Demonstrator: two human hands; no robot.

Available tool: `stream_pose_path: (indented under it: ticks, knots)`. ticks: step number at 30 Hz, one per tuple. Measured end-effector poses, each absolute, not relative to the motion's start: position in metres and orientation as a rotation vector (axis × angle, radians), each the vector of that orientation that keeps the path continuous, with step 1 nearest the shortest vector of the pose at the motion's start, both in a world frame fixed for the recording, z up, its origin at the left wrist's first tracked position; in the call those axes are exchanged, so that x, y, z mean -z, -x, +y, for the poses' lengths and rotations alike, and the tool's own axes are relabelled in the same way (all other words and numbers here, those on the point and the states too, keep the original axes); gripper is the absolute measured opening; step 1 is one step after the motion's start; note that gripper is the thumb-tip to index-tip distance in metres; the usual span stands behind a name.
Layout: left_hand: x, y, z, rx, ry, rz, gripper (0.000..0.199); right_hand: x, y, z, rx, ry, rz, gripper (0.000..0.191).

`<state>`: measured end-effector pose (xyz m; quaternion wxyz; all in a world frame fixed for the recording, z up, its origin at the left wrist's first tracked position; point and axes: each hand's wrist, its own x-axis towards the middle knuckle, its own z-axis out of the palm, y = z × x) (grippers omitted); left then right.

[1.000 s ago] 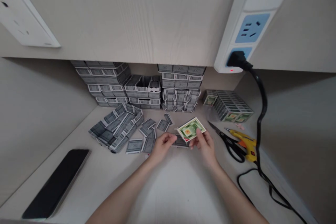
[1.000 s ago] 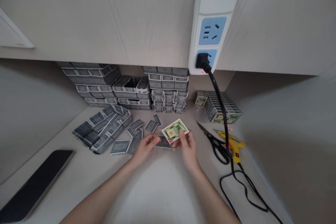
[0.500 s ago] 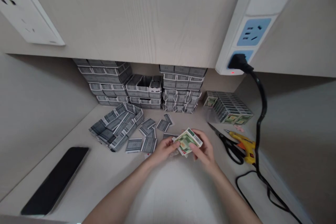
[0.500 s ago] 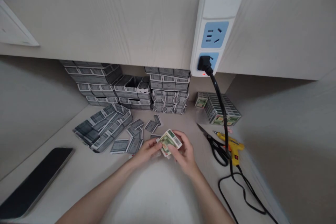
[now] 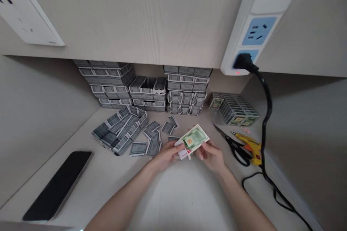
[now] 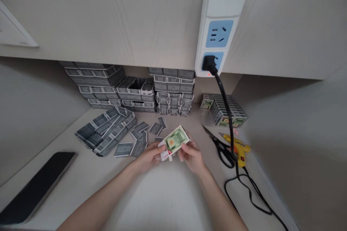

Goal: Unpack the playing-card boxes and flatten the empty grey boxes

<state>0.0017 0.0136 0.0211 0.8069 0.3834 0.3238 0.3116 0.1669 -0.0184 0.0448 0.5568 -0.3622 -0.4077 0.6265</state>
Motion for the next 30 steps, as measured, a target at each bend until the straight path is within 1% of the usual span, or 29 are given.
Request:
stream_pose_path:
  ticks: [5,9,15,21,25,30]
  knots:
    - [-0.023,-0.001,0.015,-0.693,-0.747,0.798,0.033,-0.040,-0.166,-0.017,-1.546,0.765,-0.926,0.040]
    - [-0.024,-0.002,0.017,-0.708,-0.713,0.768,0.034,-0.035,-0.173,-0.012,-1.572,0.677,-0.817,0.035]
    - [-0.022,0.001,0.020,-0.742,-0.690,0.797,0.037,-0.033,-0.185,-0.007,-1.517,0.573,-0.598,0.014]
    - [-0.026,0.001,0.019,-0.679,-0.578,0.810,0.033,-0.025,-0.185,-0.003,-1.515,0.614,-0.537,0.012]
    - [-0.025,0.000,0.018,-0.709,-0.569,0.786,0.032,-0.023,-0.186,-0.002,-1.546,0.587,-0.490,0.009]
    - [-0.024,0.006,0.023,-0.801,-0.433,0.736,0.020,-0.026,-0.196,0.001,-1.502,0.516,-0.398,0.010]
